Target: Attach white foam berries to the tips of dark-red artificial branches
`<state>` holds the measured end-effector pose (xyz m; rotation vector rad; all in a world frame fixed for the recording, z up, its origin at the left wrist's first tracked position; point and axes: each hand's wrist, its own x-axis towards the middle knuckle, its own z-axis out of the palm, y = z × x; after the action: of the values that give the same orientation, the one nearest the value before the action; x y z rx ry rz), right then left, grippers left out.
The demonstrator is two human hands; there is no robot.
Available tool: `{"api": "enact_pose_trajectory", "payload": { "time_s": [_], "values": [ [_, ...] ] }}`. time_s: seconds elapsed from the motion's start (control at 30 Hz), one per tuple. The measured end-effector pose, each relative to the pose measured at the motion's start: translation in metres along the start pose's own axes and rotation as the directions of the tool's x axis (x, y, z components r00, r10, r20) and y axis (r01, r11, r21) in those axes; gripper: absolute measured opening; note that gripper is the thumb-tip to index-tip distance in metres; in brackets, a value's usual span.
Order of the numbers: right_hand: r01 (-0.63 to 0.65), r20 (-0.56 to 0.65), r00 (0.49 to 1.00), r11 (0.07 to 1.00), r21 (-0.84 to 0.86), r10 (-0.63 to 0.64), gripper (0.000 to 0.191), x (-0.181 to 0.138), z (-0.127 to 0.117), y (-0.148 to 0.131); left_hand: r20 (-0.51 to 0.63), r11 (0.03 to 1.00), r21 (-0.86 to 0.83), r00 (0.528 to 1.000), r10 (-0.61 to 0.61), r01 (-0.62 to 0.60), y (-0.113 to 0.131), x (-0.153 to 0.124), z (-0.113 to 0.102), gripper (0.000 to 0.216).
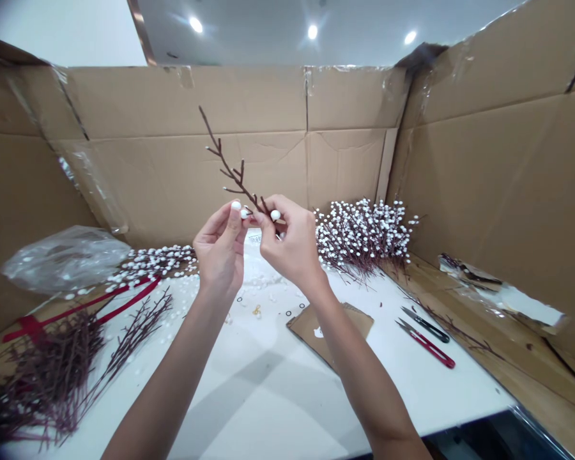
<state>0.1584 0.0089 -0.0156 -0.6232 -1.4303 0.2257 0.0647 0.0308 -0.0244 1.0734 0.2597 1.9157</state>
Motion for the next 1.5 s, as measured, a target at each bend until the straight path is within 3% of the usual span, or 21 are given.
{"api": "enact_pose_trajectory", "payload": {
  "time_s": [0.47,0.9,1.13,1.5],
  "values": [
    [0.050,-0.032,0.998,0.995,-0.087,-0.053,0.007,-0.0037,0.0038,-0.0010,-0.038,0.998,0.031,0.998,0.053,-0.051,-0.0020,-0.0022,-0.0001,0.020],
    [0.023,-0.033,0.999,1.000,-0.005,-0.023,0.007,-0.0037,0.0035,0.0006,-0.015,0.985,0.129,0.993,0.114,-0.111,-0.0020,-0.0028,-0.0003,0.025],
    [-0.066,0.089,0.995,0.983,0.169,0.051,0.015,0.0013,0.0002,0.0049,-0.048,0.983,0.118,0.988,0.150,-0.143,-0.0037,-0.0028,-0.0004,0.021],
    [-0.028,-0.007,1.000,0.999,0.017,0.028,0.009,0.0001,0.0012,-0.0001,-0.041,0.990,0.080,0.992,0.118,-0.114,-0.0072,-0.0060,0.0000,0.017]
  ]
}}
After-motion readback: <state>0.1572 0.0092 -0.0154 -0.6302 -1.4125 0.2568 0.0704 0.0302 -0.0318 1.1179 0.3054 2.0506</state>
